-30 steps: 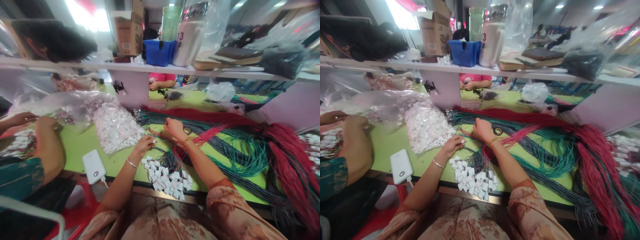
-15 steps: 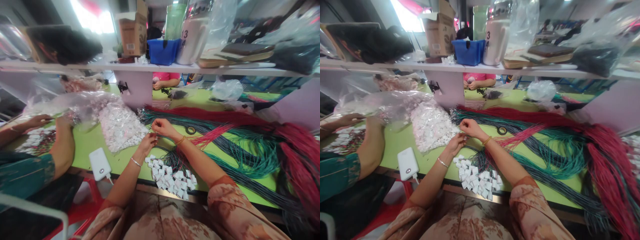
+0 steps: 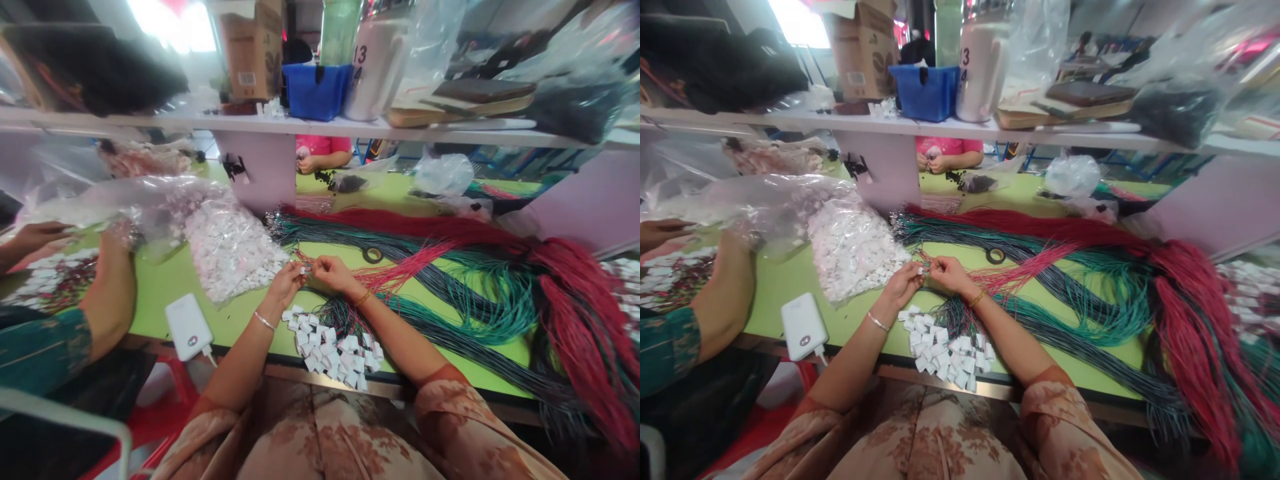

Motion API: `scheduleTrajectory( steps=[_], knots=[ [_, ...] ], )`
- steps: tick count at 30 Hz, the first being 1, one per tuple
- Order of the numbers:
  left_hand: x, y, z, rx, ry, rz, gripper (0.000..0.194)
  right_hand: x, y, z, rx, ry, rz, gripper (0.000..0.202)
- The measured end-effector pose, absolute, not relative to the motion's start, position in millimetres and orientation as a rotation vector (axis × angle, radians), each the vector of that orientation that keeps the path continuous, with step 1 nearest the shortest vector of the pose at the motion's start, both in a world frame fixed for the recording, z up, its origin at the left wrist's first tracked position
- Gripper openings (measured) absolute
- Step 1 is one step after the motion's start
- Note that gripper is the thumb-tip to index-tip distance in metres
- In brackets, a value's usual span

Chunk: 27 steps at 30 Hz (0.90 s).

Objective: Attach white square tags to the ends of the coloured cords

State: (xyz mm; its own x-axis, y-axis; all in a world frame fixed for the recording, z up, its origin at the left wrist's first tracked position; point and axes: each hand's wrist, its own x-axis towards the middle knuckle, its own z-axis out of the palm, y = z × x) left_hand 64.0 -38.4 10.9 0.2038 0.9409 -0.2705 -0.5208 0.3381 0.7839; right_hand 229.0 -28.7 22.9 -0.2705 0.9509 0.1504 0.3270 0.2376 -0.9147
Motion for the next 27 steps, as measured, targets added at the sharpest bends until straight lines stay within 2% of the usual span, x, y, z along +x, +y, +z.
scheduleTrajectory(
  steps=[9, 20, 27],
  knots=[
    [63.8, -43.3, 19.4, 0.632, 0.858, 1.146, 0.020, 222.4, -34.1, 15.0, -1.230, -1.676, 0.932, 0.018],
    [70.4, -46.5, 15.1, 0.807, 1.033, 1.151, 0.028, 227.7, -36.3, 24.2, -1.136, -1.972, 0.849, 0.020],
    [74.1, -48.8, 17.8, 1.031, 1.188, 1.173, 0.023, 230.0, -36.6, 33.0, -1.166, -2.043, 0.794, 0.019]
  ],
)
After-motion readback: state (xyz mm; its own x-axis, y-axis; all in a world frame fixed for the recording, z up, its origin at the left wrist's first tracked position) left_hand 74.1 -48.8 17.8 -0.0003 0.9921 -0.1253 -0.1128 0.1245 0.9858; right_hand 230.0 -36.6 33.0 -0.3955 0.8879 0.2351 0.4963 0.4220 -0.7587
